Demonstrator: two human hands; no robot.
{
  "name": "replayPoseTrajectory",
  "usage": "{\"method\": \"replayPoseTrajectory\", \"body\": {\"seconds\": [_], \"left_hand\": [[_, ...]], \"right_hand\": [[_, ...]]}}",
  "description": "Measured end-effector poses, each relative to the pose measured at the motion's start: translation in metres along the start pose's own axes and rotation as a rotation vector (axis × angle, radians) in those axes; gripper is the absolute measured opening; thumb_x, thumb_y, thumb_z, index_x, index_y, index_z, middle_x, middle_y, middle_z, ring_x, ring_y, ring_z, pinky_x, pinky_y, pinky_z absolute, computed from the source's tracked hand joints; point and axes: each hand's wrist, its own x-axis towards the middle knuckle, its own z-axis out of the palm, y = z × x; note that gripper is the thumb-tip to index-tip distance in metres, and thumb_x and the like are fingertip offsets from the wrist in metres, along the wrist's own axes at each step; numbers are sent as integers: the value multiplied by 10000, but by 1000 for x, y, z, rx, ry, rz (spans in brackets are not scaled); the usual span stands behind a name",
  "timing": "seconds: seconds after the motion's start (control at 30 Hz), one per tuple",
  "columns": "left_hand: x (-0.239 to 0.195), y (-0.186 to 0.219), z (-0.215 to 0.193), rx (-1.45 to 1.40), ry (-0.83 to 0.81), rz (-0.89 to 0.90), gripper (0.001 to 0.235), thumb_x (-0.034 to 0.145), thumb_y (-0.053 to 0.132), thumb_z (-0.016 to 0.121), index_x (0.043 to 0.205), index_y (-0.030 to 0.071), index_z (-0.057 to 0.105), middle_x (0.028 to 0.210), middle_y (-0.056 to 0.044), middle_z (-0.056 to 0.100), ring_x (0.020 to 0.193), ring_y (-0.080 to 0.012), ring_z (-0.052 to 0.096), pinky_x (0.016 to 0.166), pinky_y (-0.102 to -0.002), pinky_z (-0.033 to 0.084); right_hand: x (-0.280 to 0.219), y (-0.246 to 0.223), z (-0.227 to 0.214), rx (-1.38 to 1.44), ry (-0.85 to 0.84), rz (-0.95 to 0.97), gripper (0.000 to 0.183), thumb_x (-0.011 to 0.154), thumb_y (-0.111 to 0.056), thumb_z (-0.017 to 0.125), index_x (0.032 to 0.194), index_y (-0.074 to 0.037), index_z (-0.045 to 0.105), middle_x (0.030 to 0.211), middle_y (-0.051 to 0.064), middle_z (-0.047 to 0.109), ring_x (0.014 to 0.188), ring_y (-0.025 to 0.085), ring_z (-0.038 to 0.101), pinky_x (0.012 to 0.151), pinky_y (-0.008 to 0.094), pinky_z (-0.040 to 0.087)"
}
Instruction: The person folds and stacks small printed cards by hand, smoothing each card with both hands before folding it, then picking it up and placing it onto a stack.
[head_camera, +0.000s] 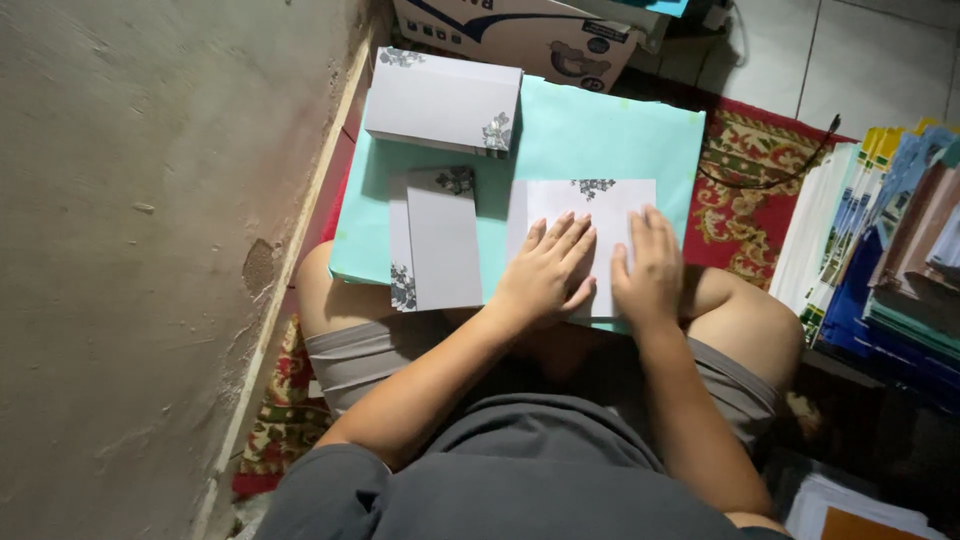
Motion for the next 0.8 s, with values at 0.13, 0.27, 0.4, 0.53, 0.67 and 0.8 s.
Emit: {"method": "replayPoseTrajectory", "body": {"seconds": [0.13,0.27,0.4,0.53,0.67,0.8], "left_hand": [[-2,-2,4,-5,-5,-9,703,911,494,561,1481,86,510,1533,-145,512,1446,-310,470,1191,-517,322],[-1,-2,4,-14,-17,-15,705,912,505,554,1478,88,510,1542,-141,500,1460,-305,452,1196,-523,315],[0,0,-2,-40,-39,-26,684,911,476,572,1468,84,516,1542,-145,499,1465,-308,444,1197,-526,304],[-1,-4,-2,-62,-37,-20,654,892,434,606,1445,91,535,1527,-140,515,1454,-306,455,1191,-522,312],[-10,-24,48,-149,22,-2,594,886,290,524,1421,33,538,1481,-182,541,1446,-315,461,1204,-498,279],[-4,-19,-9,-844,220,-112,661,1028,321,338,1582,-35,286,1587,-320,343,1490,-476,303,1235,-534,252]], "right_hand": [[-27,9,-7,-72,8,130,639,971,-299,634,1485,57,505,1495,295,485,1379,467,454,1140,544,365],[-35,6,-20,-121,-110,203,675,1019,-431,587,1483,53,506,1580,244,436,1480,418,363,1167,594,305],[-31,6,-34,24,-185,250,635,1040,-387,586,1480,63,507,1597,251,421,1482,441,356,1148,676,274],[4,-55,-93,488,-170,252,440,1074,-196,494,1453,18,554,1459,256,556,1378,440,493,1136,601,359],[5,-61,-65,857,-161,69,566,1035,-386,442,1373,36,611,1411,296,591,1353,445,538,1104,531,427],[1,-63,-40,529,-153,-133,460,1011,-161,560,1436,16,568,1457,258,564,1347,433,538,1118,516,415]]}}
